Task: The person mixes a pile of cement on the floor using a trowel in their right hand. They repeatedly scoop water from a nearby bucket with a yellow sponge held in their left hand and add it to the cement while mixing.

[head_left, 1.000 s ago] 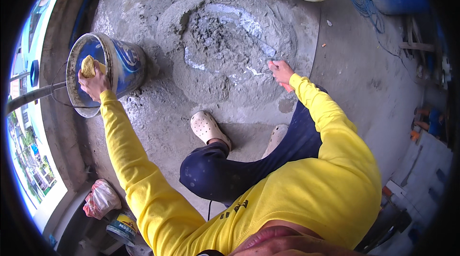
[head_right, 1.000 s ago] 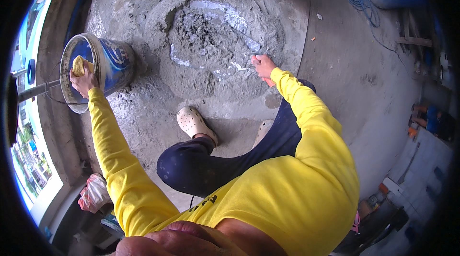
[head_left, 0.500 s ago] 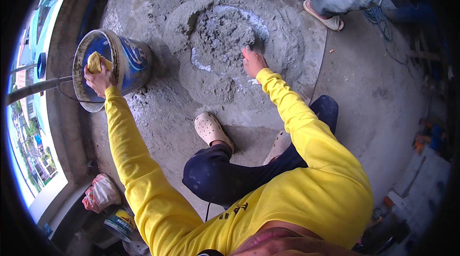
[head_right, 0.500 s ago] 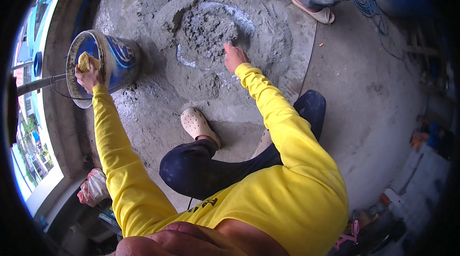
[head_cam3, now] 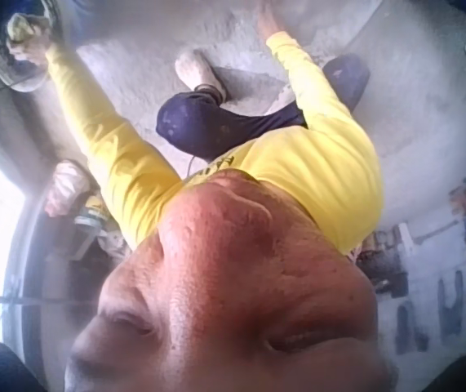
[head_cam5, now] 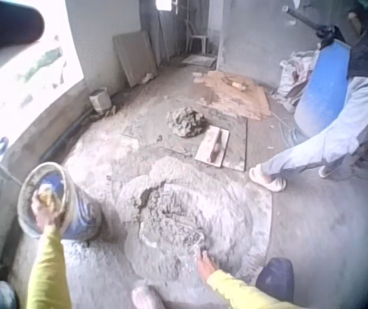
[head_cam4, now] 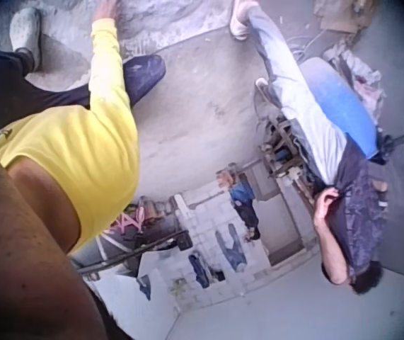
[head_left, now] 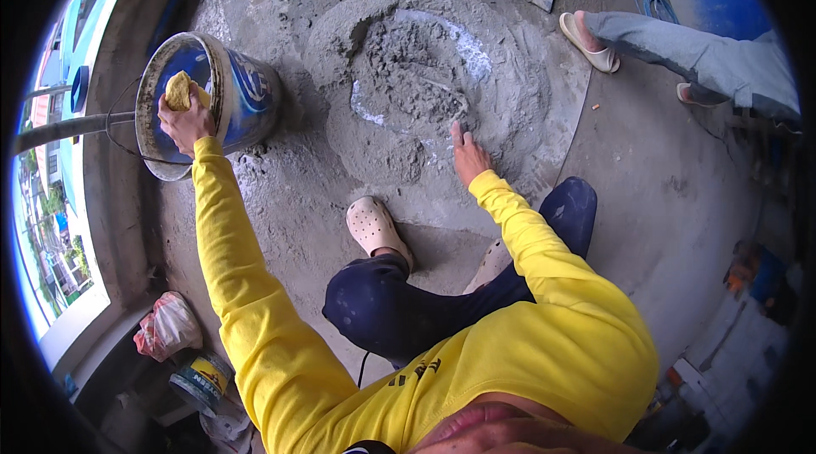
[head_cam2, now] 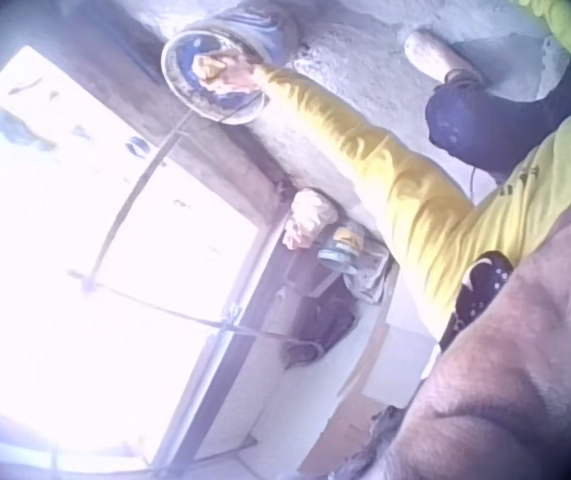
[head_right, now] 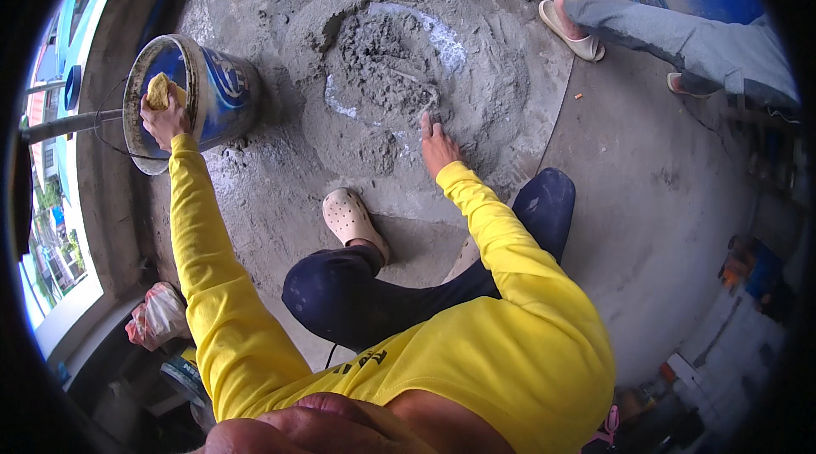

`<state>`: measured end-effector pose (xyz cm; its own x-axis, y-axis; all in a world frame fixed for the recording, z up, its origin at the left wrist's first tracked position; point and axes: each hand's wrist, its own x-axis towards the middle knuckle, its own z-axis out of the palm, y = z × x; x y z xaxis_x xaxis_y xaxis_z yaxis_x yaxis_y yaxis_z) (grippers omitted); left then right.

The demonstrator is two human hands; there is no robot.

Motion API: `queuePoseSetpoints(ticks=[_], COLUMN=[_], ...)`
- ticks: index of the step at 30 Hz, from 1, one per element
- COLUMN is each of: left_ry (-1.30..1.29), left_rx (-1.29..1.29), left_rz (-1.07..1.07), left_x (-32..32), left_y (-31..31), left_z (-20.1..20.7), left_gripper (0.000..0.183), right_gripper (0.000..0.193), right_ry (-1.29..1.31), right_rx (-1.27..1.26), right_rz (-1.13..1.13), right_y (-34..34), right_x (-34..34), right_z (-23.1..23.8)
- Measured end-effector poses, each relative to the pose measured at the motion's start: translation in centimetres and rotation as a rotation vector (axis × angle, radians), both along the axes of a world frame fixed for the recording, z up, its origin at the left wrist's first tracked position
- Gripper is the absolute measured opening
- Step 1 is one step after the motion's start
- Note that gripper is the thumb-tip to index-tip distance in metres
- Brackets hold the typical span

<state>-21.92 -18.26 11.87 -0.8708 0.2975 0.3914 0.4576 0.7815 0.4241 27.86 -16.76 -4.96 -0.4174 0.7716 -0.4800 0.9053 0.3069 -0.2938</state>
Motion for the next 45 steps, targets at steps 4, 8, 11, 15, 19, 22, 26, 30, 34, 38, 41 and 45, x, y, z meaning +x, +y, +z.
queuePoseSetpoints(ticks=[4, 8, 11, 15, 19, 22, 26, 30, 34, 38, 41, 45], left_ry=[-0.033, -0.019, -0.032, -0.125, -0.089, -0.075, -0.098, -0.089, -0.08, -0.052, -0.092, -0.064], left_rx=[0.01, 0.032, 0.032, 0.013, -0.016, -0.012, -0.016, 0.0, 0.014, 0.037, 0.007, 0.02], left_rz=[-0.006, 0.0, -0.016, 0.044, 0.04, 0.043, 0.027, 0.017, 0.015, -0.01, 0.045, 0.052], left_x=[0.5, -0.2, 0.1, 0.2, 0.4, 0.1, 0.9, 0.4, 0.2, -0.4, 0.4, 0.1], left_y=[1.2, 0.4, 0.6, 0.9, -0.1, -0.4, 1.2, 0.9, 0.1, 0.1, 0.1, -0.9], left_z=[0.2, 0.5, -0.1, 0.2, 0.6, 0.8, 0.9, 0.9, 0.5, -0.2, 0.8, 0.9], left_gripper=[0.072, 0.075, 0.077, 0.077, 0.072, 0.071, 0.07, 0.071, 0.073, 0.072, 0.07, 0.07], right_gripper=[0.056, 0.052, 0.04, 0.037, 0.039, 0.037, 0.034, 0.033, 0.035, 0.037, 0.038, 0.034], right_ry=[0.188, 0.447, 0.259, 0.191, 0.381, 0.622, 0.695, 0.729, 0.766, 0.851, 0.83, 0.931], right_rx=[0.028, -0.028, -0.035, 0.036, -0.427, -0.889, -0.93, -0.881, -0.93, -1.042, -1.088, -1.066], right_rz=[0.007, -0.132, -0.103, -0.101, -0.17, -0.485, -0.647, -0.727, -0.797, -0.901, -0.878, -0.827], right_y=[5.5, 6.8, 9.1, 10.0, 8.7, 6.3, 8.3, 9.1, 7.6, 7.3, 6.2, 7.1], right_x=[-0.5, 3.8, 8.1, 8.2, 2.8, -6.2, -13.5, -14.7, -11.1, -6.9, -5.0, -9.8], right_z=[-0.1, 5.1, 5.3, 5.8, 4.1, 5.5, 0.1, -1.3, -1.2, 0.1, 3.9, 4.5])
